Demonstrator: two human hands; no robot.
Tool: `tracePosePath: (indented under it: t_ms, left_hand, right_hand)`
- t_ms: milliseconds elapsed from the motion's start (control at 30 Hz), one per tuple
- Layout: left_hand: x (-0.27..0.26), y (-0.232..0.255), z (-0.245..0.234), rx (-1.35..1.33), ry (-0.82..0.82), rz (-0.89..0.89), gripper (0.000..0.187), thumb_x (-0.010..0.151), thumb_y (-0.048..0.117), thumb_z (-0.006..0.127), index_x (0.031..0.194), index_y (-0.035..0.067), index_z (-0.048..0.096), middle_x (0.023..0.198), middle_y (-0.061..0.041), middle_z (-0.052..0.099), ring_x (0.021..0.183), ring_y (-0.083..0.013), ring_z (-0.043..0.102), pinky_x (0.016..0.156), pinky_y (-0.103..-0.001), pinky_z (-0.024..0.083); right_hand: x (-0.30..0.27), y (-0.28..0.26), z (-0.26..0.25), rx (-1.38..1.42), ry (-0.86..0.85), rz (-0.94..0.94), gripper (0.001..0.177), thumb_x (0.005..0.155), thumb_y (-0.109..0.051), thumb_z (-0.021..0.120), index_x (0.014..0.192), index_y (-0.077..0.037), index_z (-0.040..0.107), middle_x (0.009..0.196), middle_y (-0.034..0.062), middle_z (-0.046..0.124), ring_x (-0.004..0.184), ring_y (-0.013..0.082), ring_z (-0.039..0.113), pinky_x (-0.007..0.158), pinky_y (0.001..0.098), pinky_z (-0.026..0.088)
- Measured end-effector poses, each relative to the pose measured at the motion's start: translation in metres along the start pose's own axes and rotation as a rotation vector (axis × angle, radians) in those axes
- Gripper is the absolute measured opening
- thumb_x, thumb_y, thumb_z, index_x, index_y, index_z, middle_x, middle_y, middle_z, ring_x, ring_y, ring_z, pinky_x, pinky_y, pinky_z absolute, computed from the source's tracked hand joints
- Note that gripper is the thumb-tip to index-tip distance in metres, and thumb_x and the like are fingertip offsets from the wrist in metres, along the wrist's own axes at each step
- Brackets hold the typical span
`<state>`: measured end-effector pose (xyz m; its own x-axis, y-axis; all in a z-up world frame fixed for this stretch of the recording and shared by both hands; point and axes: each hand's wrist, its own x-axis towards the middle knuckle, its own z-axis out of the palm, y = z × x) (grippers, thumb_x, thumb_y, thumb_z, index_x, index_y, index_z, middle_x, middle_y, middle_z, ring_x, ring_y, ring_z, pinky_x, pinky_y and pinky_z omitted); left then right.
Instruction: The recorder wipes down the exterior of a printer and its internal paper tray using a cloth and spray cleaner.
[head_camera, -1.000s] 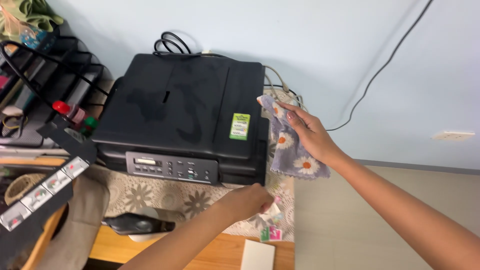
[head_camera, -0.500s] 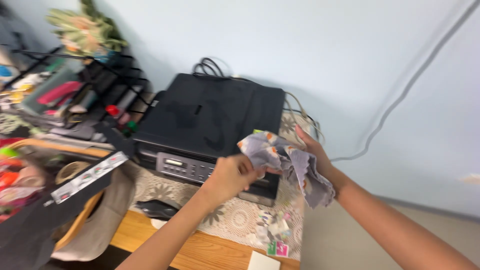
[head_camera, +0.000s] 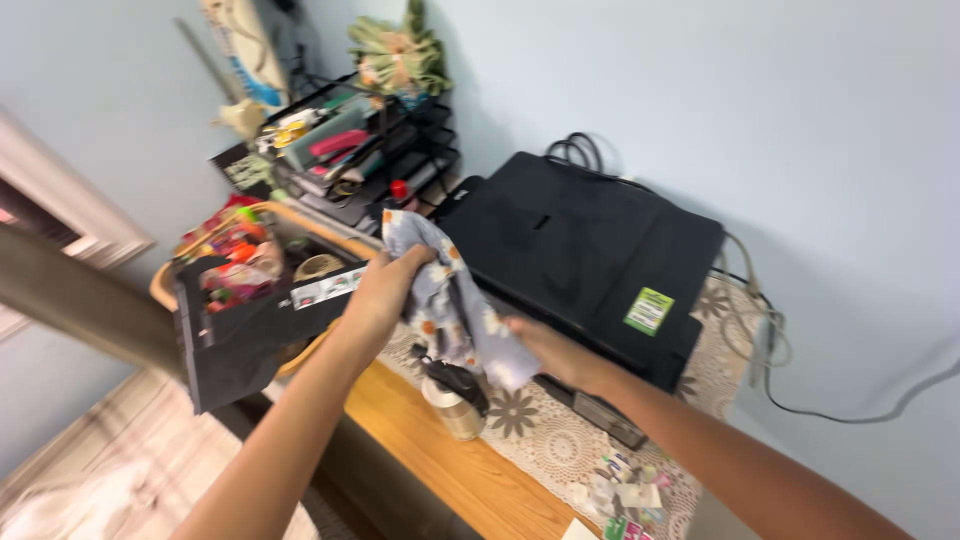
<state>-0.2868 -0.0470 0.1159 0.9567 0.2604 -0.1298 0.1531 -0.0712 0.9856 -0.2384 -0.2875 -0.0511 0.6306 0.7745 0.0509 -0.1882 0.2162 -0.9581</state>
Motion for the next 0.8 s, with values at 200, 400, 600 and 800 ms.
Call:
tracePosePath:
  t_ms: [200,400,600,800]
  left_hand:
    - [-0.003,-0.004,-0.045,-0.24,0.047,0.008,0.03,0.087,0.004,0.065,0.113,-0.006,0.055,0.093,-0.012,0.07,0.075,-0.0201,0.071,0.065,-0.036,0.063]
    - [0.008,-0.01,-0.04,0.013,0.228,0.218,0.046,0.092,0.015,0.071,0.124,-0.004,0.044,0.11,-0.015,0.069,0.091,-0.0188,0.072,0.077,-0.035,0.06]
    - [0.0,0.069,0.023,0.288,0.224,0.178,0.048,0.087,0.041,0.076,0.104,-0.004,0.074,0.093,-0.012,0.078,0.082,-0.018,0.073,0.079,-0.034,0.056]
    - [0.024,0.097,0.166,0.346,-0.189,0.3,0.051,0.084,0.043,0.072,0.108,-0.002,0.074,0.096,-0.014,0.079,0.087,-0.0231,0.075,0.082,-0.036,0.055]
  right_hand:
    - [0.018,-0.006,0.08,-0.769,-0.006,0.489,0.067,0.097,-0.063,0.041,0.143,-0.015,0.053,0.123,0.0045,0.067,0.098,0.0159,0.069,0.076,0.031,0.062]
    - [0.006,0.004,0.084,-0.298,-0.083,0.216,0.049,0.109,-0.049,0.053,0.116,-0.002,0.06,0.09,0.0059,0.064,0.078,0.0162,0.063,0.077,0.0345,0.057]
    - [-0.068,-0.115,0.05,0.434,0.254,0.367,0.052,0.1,-0.058,0.038,0.094,-0.008,0.051,0.064,-0.0006,0.049,0.053,0.0122,0.045,0.055,0.0299,0.041]
    - [-0.212,-0.179,-0.013,0.299,0.642,0.148,0.064,0.092,-0.068,0.046,0.089,-0.006,0.058,0.054,-0.0057,0.027,0.045,0.0106,0.025,0.048,0.0291,0.027]
